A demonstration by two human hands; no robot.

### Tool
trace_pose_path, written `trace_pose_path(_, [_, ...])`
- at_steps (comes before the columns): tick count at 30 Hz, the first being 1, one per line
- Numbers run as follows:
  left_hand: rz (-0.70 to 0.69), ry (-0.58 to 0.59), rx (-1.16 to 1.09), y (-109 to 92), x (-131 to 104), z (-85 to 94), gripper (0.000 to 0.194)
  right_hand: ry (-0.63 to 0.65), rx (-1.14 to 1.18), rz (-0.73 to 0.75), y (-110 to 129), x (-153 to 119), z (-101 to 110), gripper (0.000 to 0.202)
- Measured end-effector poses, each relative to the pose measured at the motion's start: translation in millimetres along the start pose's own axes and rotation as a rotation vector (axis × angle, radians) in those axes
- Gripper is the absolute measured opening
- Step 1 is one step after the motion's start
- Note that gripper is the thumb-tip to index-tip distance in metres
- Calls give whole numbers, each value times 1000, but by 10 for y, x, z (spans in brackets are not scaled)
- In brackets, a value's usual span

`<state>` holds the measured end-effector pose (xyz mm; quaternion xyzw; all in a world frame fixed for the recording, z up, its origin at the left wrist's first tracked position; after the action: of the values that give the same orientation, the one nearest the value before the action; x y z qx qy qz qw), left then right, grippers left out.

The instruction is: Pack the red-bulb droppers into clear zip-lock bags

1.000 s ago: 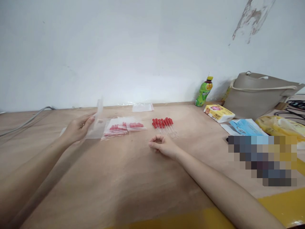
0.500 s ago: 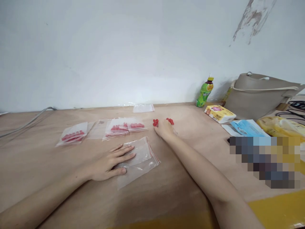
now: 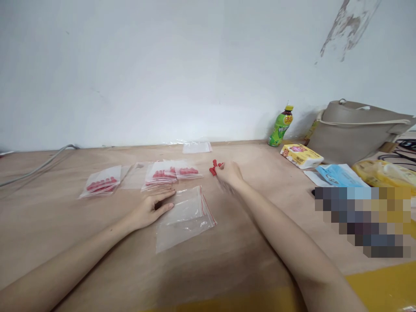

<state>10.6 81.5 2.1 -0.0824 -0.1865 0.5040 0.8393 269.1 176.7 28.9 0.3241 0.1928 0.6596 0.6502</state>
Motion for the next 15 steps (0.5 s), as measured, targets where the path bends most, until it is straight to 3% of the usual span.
trace_pose_path(4, [38, -49, -80, 31, -7, 11, 38, -21, 103, 72, -56, -187, 78, 25])
trace_pose_path(9, [60, -168, -187, 11, -37, 70, 29, -3, 543, 169, -169, -486, -31, 22])
trace_pose_path(12, [102, -368, -228, 83, -46, 283, 34, -70, 807, 204, -248, -590, -88, 30])
trace_pose_path(15, [282, -655, -169, 388, -72, 638, 36, -118, 954, 187, -313, -609, -126, 42])
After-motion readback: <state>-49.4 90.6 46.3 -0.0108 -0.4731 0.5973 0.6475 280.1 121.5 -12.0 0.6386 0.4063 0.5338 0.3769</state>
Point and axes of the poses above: each hand's wrist, its own x-axis towards the middle knuckle, its own z-axis out of the back of the hand, y = z × x, the point moved 5 cm from there along x, towards the middle knuckle, and after that the axes turned 10 degrees about x, right-handed, at the moved point
